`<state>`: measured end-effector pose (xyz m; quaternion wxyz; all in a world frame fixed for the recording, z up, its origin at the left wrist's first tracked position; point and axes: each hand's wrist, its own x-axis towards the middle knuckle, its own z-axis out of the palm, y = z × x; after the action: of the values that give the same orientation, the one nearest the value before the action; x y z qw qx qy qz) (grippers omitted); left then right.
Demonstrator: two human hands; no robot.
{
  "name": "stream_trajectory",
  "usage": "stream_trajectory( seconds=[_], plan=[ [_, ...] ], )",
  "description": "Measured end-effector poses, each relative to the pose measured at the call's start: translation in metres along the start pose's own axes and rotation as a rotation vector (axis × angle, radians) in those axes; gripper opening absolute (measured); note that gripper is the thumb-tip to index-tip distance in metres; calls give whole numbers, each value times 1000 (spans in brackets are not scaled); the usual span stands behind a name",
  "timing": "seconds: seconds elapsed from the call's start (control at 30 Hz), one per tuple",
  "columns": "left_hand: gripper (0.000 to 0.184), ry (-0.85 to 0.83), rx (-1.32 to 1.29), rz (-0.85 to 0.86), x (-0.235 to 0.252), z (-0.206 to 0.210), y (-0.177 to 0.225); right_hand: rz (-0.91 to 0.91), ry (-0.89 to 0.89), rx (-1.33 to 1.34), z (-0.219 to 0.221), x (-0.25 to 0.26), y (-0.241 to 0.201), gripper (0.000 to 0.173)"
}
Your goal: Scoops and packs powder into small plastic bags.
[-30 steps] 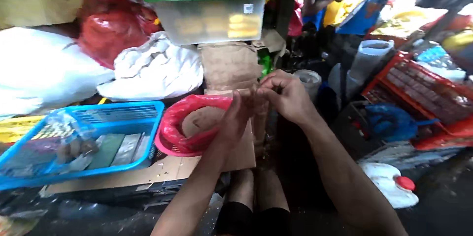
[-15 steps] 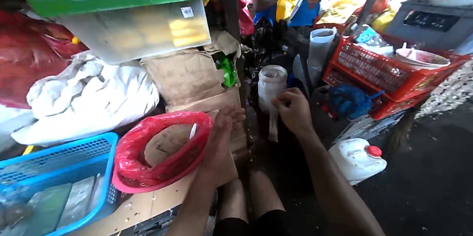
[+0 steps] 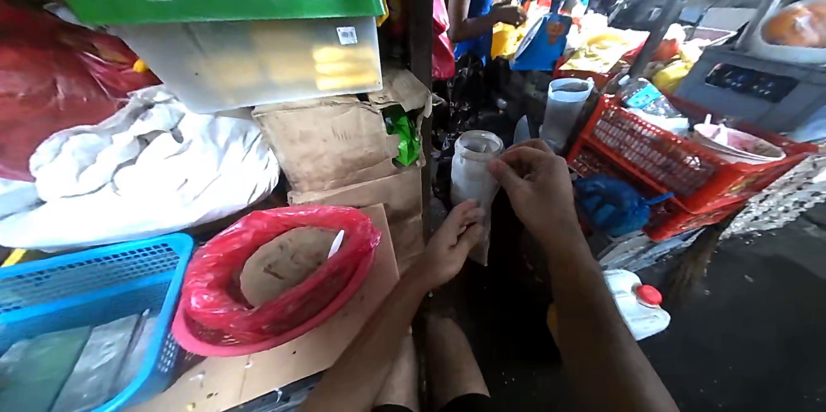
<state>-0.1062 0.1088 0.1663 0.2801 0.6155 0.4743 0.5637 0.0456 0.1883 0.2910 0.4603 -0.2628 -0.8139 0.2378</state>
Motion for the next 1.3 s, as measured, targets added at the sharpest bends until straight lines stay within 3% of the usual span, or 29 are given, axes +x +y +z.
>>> stream_trajectory(
  seconds=[0.17, 0.47, 0.57, 0.7, 0.8, 0.93, 1.13, 1.3],
  plan=[
    [37, -42, -177, 43, 2, -2, 0, -11, -79, -8, 13, 31, -6, 19],
    [34, 36, -498, -48, -11, -11, -5, -58, -131, -46, 37, 51, -2, 22],
    [32, 56, -504, -96, -27, -15, -3, -32, -111, 99, 33, 18, 9, 23],
    [28, 56, -488, -135, -50, -29, 5, 69, -319, 380, 41, -38, 39, 51],
    [30, -26, -391, -175, -63, -31, 6, 115, -469, 529, 57, -76, 47, 43],
    [30, -101, -371, -219, -74, -20, -1, 150, -364, 746, 79, -106, 55, 26],
    [32, -89, -489, -292, -86, -3, -14, 288, -301, 896, 84, -121, 69, 23],
    [33, -71, -639, -322, -100, -4, -17, 302, -355, 945, 85, -123, 78, 25]
  ],
)
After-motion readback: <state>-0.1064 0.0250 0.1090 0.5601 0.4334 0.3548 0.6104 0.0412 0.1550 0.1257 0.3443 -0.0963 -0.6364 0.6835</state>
